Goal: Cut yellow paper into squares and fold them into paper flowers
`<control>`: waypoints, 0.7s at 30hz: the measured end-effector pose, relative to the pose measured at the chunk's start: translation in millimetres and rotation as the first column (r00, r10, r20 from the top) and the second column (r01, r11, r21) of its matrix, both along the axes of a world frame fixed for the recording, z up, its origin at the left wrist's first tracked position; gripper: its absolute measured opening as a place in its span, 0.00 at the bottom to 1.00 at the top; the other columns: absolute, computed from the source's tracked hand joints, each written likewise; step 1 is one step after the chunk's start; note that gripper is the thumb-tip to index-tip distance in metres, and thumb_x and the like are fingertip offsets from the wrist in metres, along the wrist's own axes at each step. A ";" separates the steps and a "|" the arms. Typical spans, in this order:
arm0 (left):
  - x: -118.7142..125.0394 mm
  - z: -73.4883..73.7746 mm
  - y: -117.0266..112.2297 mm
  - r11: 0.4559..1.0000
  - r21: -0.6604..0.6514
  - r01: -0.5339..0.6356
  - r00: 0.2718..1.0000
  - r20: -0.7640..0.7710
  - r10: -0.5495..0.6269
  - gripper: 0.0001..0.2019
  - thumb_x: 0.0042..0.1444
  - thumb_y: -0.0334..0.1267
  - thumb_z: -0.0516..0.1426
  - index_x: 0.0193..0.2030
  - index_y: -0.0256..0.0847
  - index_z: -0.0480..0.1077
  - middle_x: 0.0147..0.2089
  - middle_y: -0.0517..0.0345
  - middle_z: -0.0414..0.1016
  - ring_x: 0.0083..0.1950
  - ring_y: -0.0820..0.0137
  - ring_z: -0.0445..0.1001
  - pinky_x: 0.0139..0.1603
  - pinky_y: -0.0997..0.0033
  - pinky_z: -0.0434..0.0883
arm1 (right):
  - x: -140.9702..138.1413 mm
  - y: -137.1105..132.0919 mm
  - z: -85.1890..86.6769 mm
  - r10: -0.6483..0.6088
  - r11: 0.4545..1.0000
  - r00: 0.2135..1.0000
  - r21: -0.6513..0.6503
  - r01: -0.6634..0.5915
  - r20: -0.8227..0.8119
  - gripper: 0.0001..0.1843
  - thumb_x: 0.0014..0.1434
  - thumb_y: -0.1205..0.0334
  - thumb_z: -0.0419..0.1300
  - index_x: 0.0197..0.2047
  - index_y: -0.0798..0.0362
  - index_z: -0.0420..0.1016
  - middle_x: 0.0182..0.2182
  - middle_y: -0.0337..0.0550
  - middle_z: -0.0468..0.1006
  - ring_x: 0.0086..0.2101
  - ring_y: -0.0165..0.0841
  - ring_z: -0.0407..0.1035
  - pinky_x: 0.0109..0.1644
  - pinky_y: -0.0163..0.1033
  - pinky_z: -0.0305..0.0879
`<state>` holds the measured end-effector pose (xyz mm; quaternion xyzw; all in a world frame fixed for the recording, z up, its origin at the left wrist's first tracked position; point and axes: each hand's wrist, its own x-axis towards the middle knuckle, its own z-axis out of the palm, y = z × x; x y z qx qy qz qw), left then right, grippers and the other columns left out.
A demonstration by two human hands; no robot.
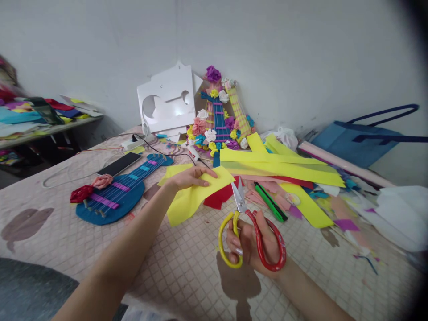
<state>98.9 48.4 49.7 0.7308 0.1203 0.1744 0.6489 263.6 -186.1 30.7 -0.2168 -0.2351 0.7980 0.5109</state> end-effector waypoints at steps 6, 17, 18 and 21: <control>-5.1 -1.1 5.6 0.995 0.089 0.045 0.999 -0.017 -0.044 0.18 0.45 0.38 0.65 0.45 0.40 0.74 0.46 0.56 0.73 0.44 0.73 0.70 0.45 0.78 0.66 | 1.1 -2.5 -0.4 0.043 0.999 0.999 0.030 -0.043 0.009 0.38 0.57 0.31 0.38 0.39 0.57 0.69 0.25 0.41 0.65 0.25 0.31 0.60 0.32 0.40 0.61; -8.2 2.9 7.7 0.985 0.140 0.101 0.995 -0.035 -0.097 0.16 0.45 0.38 0.66 0.43 0.41 0.75 0.44 0.57 0.74 0.46 0.72 0.70 0.49 0.77 0.66 | 1.6 -4.6 -3.9 0.066 0.997 0.998 0.033 -0.066 0.023 0.34 0.59 0.33 0.39 0.38 0.55 0.69 0.26 0.42 0.67 0.26 0.31 0.61 0.32 0.41 0.63; -8.3 3.3 7.4 0.984 0.136 0.113 0.993 -0.044 -0.108 0.16 0.45 0.38 0.66 0.43 0.41 0.75 0.44 0.57 0.74 0.45 0.72 0.70 0.48 0.76 0.67 | 1.8 -4.6 -3.3 0.070 0.997 0.997 0.029 -0.070 0.020 0.33 0.59 0.34 0.40 0.38 0.55 0.69 0.26 0.42 0.67 0.26 0.31 0.61 0.32 0.41 0.63; -8.8 4.0 6.9 0.982 0.126 0.138 0.990 -0.057 -0.132 0.15 0.46 0.39 0.65 0.43 0.41 0.75 0.44 0.56 0.75 0.44 0.72 0.71 0.47 0.77 0.68 | 2.8 -4.1 -2.0 0.079 0.996 0.997 0.028 -0.079 0.027 0.33 0.58 0.33 0.41 0.38 0.56 0.69 0.26 0.42 0.67 0.25 0.31 0.61 0.32 0.40 0.63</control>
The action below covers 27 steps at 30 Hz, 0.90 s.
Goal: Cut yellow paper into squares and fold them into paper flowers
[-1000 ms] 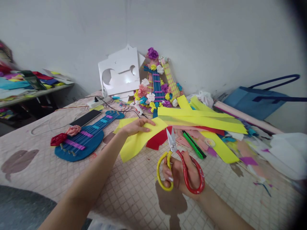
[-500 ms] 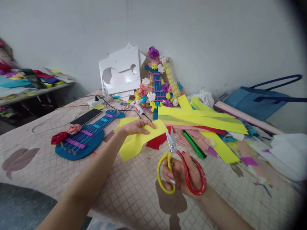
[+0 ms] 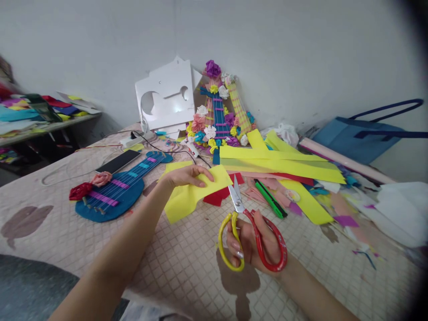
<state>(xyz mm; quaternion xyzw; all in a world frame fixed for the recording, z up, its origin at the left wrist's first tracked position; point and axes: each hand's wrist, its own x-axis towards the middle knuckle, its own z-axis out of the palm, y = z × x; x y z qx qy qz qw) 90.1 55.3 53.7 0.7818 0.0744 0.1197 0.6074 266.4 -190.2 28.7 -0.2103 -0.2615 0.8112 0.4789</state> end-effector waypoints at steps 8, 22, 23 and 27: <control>-1.0 -3.2 4.8 0.999 0.039 0.019 1.000 -0.001 -0.019 0.15 0.47 0.39 0.65 0.43 0.40 0.75 0.45 0.55 0.75 0.46 0.71 0.71 0.50 0.75 0.67 | 2.0 2.3 -1.4 -0.017 1.000 1.000 0.026 0.017 0.011 0.33 0.57 0.32 0.42 0.37 0.55 0.68 0.24 0.40 0.66 0.24 0.30 0.59 0.30 0.39 0.62; -1.4 -5.0 7.6 0.995 0.099 0.013 1.000 -0.024 -0.011 0.16 0.47 0.41 0.65 0.43 0.40 0.75 0.43 0.54 0.76 0.43 0.71 0.71 0.47 0.74 0.68 | 0.9 1.0 -1.4 -0.086 0.996 0.993 0.024 0.084 0.077 0.33 0.58 0.33 0.43 0.32 0.56 0.69 0.16 0.31 0.56 0.15 0.23 0.49 0.23 0.32 0.56; -1.8 -5.0 7.6 0.995 0.100 0.007 1.000 -0.029 -0.004 0.16 0.47 0.41 0.65 0.43 0.40 0.75 0.43 0.54 0.76 0.43 0.71 0.71 0.47 0.74 0.68 | 1.0 1.2 -2.3 -0.091 0.996 0.993 0.026 0.090 0.076 0.32 0.58 0.34 0.43 0.32 0.56 0.69 0.16 0.30 0.56 0.15 0.22 0.48 0.22 0.31 0.55; -3.7 -3.6 7.7 0.993 0.122 -0.007 0.999 -0.031 0.011 0.15 0.47 0.40 0.65 0.43 0.41 0.76 0.42 0.55 0.76 0.42 0.72 0.72 0.46 0.75 0.68 | 1.9 1.7 -6.4 -0.103 0.995 0.992 0.025 0.102 0.075 0.30 0.58 0.35 0.46 0.31 0.55 0.69 0.14 0.28 0.54 0.13 0.21 0.44 0.19 0.29 0.54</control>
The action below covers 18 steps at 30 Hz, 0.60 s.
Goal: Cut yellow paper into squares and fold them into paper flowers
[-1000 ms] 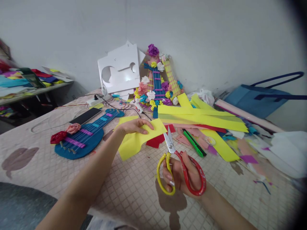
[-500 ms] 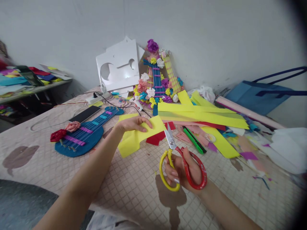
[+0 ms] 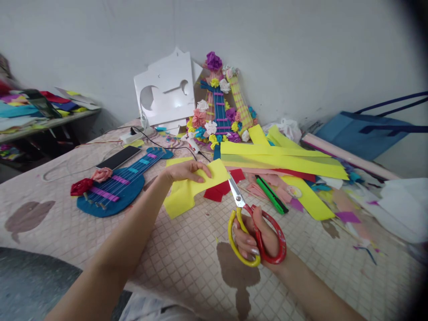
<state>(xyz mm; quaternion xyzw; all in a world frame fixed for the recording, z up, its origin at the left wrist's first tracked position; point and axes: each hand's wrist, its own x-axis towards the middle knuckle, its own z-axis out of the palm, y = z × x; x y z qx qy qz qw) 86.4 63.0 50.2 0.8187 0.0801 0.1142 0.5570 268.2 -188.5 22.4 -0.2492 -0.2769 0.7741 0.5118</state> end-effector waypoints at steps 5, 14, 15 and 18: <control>0.4 3.5 -2.3 1.000 0.029 0.009 1.000 0.010 -0.009 0.15 0.47 0.40 0.64 0.42 0.40 0.76 0.40 0.56 0.76 0.40 0.71 0.72 0.45 0.75 0.68 | -1.9 -1.8 5.2 0.011 1.000 1.000 -0.001 -0.011 0.023 0.33 0.57 0.32 0.44 0.33 0.56 0.69 0.17 0.33 0.60 0.16 0.24 0.52 0.22 0.33 0.61; 6.5 10.0 -10.8 0.993 0.082 0.088 0.996 -0.020 -0.087 0.13 0.50 0.38 0.63 0.44 0.41 0.75 0.43 0.55 0.76 0.43 0.70 0.72 0.47 0.75 0.67 | -1.0 -3.0 10.8 0.045 0.999 0.998 -0.029 -0.043 0.044 0.35 0.58 0.32 0.39 0.35 0.56 0.69 0.20 0.36 0.63 0.18 0.26 0.56 0.25 0.37 0.65; 6.8 10.4 -11.2 0.991 0.090 0.096 0.995 -0.027 -0.094 0.13 0.50 0.38 0.63 0.44 0.41 0.75 0.44 0.55 0.76 0.44 0.70 0.72 0.47 0.74 0.67 | -0.6 -3.0 10.0 0.043 0.999 0.998 -0.034 -0.042 0.047 0.35 0.58 0.32 0.38 0.35 0.56 0.69 0.20 0.36 0.63 0.18 0.26 0.56 0.25 0.37 0.65; 7.2 11.1 -11.6 0.986 0.115 0.118 0.992 -0.045 -0.114 0.13 0.51 0.38 0.62 0.45 0.41 0.75 0.44 0.55 0.76 0.45 0.70 0.72 0.49 0.73 0.66 | -0.2 -2.6 8.3 0.026 0.999 0.998 -0.037 -0.024 0.049 0.35 0.59 0.33 0.38 0.35 0.55 0.69 0.20 0.36 0.63 0.18 0.26 0.56 0.24 0.37 0.66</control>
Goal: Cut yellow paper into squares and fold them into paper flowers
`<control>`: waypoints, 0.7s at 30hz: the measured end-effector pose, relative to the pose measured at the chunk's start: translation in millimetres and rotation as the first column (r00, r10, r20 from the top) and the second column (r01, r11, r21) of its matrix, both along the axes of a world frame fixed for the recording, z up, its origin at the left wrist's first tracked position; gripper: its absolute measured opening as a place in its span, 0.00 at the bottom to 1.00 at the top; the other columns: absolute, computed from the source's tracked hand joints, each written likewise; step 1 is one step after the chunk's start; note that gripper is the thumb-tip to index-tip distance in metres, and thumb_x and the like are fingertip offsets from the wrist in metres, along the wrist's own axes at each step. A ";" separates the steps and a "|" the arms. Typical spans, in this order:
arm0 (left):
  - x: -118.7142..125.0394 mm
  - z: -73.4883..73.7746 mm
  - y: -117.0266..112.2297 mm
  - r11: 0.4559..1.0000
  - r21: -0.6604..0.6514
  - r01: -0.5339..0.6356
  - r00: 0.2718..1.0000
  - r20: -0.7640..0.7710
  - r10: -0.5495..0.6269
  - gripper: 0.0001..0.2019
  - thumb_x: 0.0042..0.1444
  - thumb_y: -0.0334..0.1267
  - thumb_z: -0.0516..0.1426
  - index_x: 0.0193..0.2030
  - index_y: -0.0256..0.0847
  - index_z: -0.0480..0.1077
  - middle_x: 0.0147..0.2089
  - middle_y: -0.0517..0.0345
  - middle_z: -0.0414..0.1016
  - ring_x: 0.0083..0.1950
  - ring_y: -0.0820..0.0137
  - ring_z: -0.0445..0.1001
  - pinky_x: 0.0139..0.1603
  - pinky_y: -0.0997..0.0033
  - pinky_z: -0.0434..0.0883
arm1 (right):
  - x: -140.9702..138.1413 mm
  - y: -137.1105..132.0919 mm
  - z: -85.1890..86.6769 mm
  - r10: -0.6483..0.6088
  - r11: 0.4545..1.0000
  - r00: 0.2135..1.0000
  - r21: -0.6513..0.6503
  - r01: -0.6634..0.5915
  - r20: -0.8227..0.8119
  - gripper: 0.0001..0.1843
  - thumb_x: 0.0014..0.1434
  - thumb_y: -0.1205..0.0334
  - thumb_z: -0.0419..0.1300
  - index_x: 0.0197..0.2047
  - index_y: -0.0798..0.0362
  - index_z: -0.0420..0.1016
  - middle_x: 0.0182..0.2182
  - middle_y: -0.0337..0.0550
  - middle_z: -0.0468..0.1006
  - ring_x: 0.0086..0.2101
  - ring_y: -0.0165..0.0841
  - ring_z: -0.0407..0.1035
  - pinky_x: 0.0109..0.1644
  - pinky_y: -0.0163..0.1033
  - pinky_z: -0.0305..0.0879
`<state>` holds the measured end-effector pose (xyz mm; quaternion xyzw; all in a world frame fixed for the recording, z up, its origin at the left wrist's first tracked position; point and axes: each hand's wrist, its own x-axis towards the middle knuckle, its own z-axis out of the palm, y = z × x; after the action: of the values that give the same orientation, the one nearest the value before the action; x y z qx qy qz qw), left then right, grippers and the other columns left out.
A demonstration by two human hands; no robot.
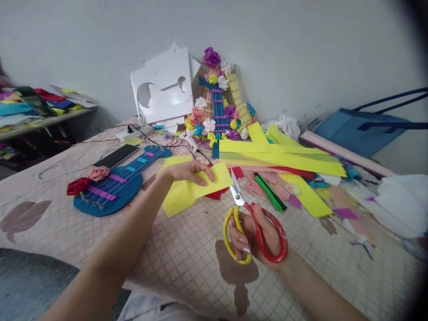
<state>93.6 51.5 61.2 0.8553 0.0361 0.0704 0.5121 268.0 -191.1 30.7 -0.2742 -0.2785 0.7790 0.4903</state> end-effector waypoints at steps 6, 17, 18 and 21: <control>-1.4 -0.2 0.9 1.000 0.004 -0.014 1.000 0.010 0.014 0.12 0.51 0.37 0.62 0.44 0.42 0.75 0.43 0.56 0.76 0.43 0.71 0.72 0.48 0.73 0.66 | -0.8 1.0 2.3 -0.042 0.999 0.999 0.000 0.042 -0.015 0.34 0.59 0.34 0.40 0.32 0.56 0.70 0.16 0.32 0.58 0.15 0.23 0.50 0.23 0.34 0.65; -3.4 1.1 2.5 1.000 -0.006 -0.026 1.000 0.003 0.026 0.13 0.49 0.36 0.63 0.43 0.42 0.75 0.43 0.56 0.77 0.42 0.71 0.73 0.46 0.75 0.66 | -2.9 -1.2 0.6 -0.044 0.999 0.998 0.007 0.045 -0.041 0.33 0.57 0.33 0.46 0.32 0.57 0.71 0.14 0.28 0.55 0.13 0.20 0.45 0.21 0.29 0.63; -3.6 1.8 1.8 1.000 -0.003 -0.030 1.000 0.008 0.030 0.13 0.49 0.36 0.63 0.43 0.42 0.75 0.43 0.56 0.77 0.42 0.71 0.73 0.47 0.74 0.66 | -3.0 -1.4 0.3 -0.042 0.999 0.999 0.008 0.042 -0.033 0.33 0.57 0.33 0.45 0.32 0.57 0.71 0.15 0.29 0.56 0.14 0.21 0.46 0.22 0.31 0.64; -3.3 4.2 -2.2 1.000 -0.006 -0.030 0.999 0.016 0.031 0.12 0.49 0.36 0.63 0.42 0.42 0.76 0.42 0.56 0.77 0.42 0.72 0.73 0.47 0.73 0.66 | -3.2 -2.0 2.2 -0.022 1.000 1.000 -0.009 0.022 -0.018 0.35 0.57 0.31 0.42 0.34 0.57 0.71 0.18 0.34 0.62 0.17 0.24 0.54 0.24 0.35 0.67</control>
<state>90.2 49.3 65.5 0.8525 0.0451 0.0851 0.5138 264.8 -193.0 32.9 -0.2723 -0.2678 0.7772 0.5000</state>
